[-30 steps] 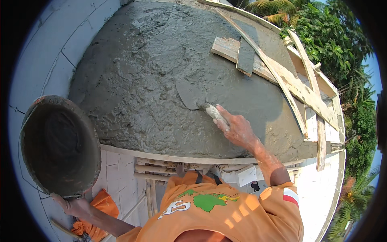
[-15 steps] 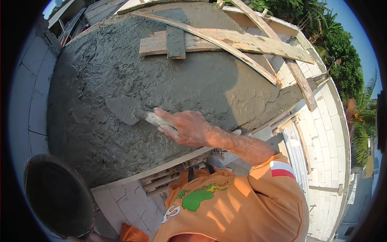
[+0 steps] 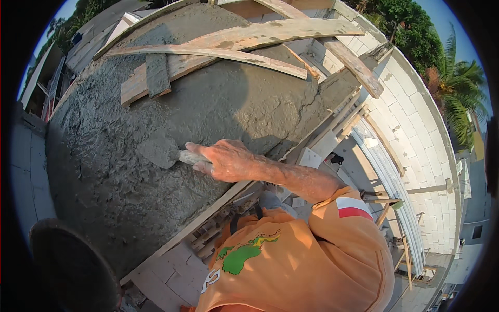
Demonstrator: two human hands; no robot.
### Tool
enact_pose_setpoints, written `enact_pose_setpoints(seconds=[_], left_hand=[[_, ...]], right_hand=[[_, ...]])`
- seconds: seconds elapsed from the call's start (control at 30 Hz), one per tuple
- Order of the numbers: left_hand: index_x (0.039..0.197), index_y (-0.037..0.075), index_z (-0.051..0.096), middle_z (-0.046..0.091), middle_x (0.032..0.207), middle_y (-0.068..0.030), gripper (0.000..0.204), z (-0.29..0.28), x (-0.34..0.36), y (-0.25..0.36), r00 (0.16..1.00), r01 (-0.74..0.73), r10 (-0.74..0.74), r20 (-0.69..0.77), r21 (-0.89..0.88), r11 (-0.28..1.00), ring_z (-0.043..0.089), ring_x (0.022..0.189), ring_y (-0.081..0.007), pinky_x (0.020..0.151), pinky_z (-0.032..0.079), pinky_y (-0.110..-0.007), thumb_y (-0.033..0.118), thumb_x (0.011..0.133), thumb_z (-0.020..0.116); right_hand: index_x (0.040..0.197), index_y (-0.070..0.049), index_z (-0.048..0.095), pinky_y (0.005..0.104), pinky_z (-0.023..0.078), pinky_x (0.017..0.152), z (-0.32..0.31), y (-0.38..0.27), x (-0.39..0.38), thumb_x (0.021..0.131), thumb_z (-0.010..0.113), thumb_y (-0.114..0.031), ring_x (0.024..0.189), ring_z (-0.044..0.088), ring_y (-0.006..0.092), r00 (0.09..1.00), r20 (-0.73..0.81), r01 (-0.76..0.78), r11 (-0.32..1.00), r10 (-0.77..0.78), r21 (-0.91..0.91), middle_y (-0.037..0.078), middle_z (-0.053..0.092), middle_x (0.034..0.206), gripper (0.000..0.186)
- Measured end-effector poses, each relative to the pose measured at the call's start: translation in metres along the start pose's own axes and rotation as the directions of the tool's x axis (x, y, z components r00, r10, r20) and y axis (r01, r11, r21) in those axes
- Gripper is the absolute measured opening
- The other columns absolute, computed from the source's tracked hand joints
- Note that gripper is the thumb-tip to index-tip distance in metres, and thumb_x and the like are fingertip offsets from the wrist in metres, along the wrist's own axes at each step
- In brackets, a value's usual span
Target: The person spreads wet cement onto a structure using a trowel and smooths the edges by hand and with wooden boards.
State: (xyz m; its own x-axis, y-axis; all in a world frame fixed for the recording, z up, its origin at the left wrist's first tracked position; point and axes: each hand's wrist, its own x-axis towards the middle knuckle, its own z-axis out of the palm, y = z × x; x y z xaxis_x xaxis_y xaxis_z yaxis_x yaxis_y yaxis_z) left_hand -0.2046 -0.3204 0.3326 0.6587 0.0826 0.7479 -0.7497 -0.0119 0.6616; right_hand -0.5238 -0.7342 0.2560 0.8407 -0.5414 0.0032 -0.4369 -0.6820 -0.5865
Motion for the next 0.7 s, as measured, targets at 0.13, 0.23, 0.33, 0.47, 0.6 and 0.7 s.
enact_pose_setpoints(seconds=[0.13, 0.23, 0.33, 0.47, 0.6, 0.7], left_hand=[[0.112, -0.002, 0.062, 0.063, 0.102, -0.0186, 0.029, 0.012, 0.0, 0.008, 0.988, 0.152, -0.153, -0.008, -0.08, 0.985, 0.061, 0.088, -0.0265, 0.077, 0.054, -0.042, 0.02, 0.094, 0.066], [0.113, -0.002, 0.061, 0.064, 0.1, -0.0177, 0.03, 0.039, -0.011, 0.031, 0.972, 0.22, -0.236, -0.008, -0.34, 0.914, 0.061, 0.086, -0.0262, 0.077, 0.054, -0.041, 0.018, 0.093, 0.067], [0.116, -0.003, 0.059, 0.064, 0.103, -0.0186, 0.032, 0.03, -0.003, 0.001, 0.992, 0.092, -0.081, 0.095, -0.116, 0.989, 0.061, 0.088, -0.026, 0.078, 0.054, -0.041, 0.018, 0.093, 0.066], [0.117, -0.002, 0.06, 0.064, 0.103, -0.0186, 0.032, 0.052, -0.006, 0.012, 0.99, -0.069, 0.065, 0.124, 0.028, 0.997, 0.061, 0.088, -0.0265, 0.078, 0.054, -0.04, 0.018, 0.093, 0.066], [0.127, -0.003, 0.055, 0.06, 0.118, -0.0171, 0.04, 0.072, -0.013, 0.014, 0.973, 0.161, -0.132, 0.187, -0.145, 0.976, 0.06, 0.102, -0.0258, 0.083, 0.054, -0.039, 0.02, 0.095, 0.062], [0.139, -0.002, 0.043, 0.045, 0.14, -0.0157, 0.05, 0.088, -0.015, 0.018, 0.964, 0.176, -0.19, 0.183, 0.091, 0.98, 0.05, 0.118, -0.0298, 0.085, 0.055, -0.045, 0.03, 0.102, 0.049]], right_hand=[[0.139, -0.001, 0.045, 0.0472, 0.055, 0.069, -0.017, 0.012, -0.032, 0.096, 0.058, -0.029, 0.075, 0.069, 0.0397, 0.976, -0.208, -0.013, 0.962, 0.071, 0.271, 0.024, 0.069, 0.086, 0.053], [0.142, 0.0, 0.042, 0.0452, 0.054, 0.082, -0.027, 0.025, -0.067, 0.097, 0.057, -0.033, 0.095, 0.067, 0.0411, 0.89, -0.41, -0.084, 0.954, 0.202, 0.288, 0.03, 0.065, 0.111, 0.057], [0.144, 0.003, 0.039, 0.0422, 0.045, 0.1, -0.047, 0.048, -0.116, 0.098, 0.056, -0.033, 0.122, 0.056, 0.0393, 0.751, -0.558, -0.183, 0.924, 0.353, 0.337, 0.029, 0.051, 0.137, 0.061], [0.14, 0.003, 0.045, 0.0385, 0.044, 0.101, -0.049, 0.108, -0.175, 0.098, 0.057, -0.026, 0.123, 0.056, 0.034, 0.42, -0.715, -0.425, 0.817, 0.559, 0.39, 0.027, 0.058, 0.13, 0.052], [0.137, 0.004, 0.048, 0.0402, 0.046, 0.094, -0.041, 0.162, -0.242, 0.098, 0.056, -0.02, 0.114, 0.061, 0.0367, 0.298, -0.831, -0.672, 0.721, 0.47, 0.168, 0.028, 0.062, 0.12, 0.046], [0.134, 0.005, 0.05, 0.0422, 0.048, 0.088, -0.044, 0.146, -0.238, 0.098, 0.055, -0.015, 0.102, 0.065, 0.0377, 0.151, -0.695, -0.605, 0.622, 0.703, 0.497, 0.027, 0.065, 0.115, 0.041]])
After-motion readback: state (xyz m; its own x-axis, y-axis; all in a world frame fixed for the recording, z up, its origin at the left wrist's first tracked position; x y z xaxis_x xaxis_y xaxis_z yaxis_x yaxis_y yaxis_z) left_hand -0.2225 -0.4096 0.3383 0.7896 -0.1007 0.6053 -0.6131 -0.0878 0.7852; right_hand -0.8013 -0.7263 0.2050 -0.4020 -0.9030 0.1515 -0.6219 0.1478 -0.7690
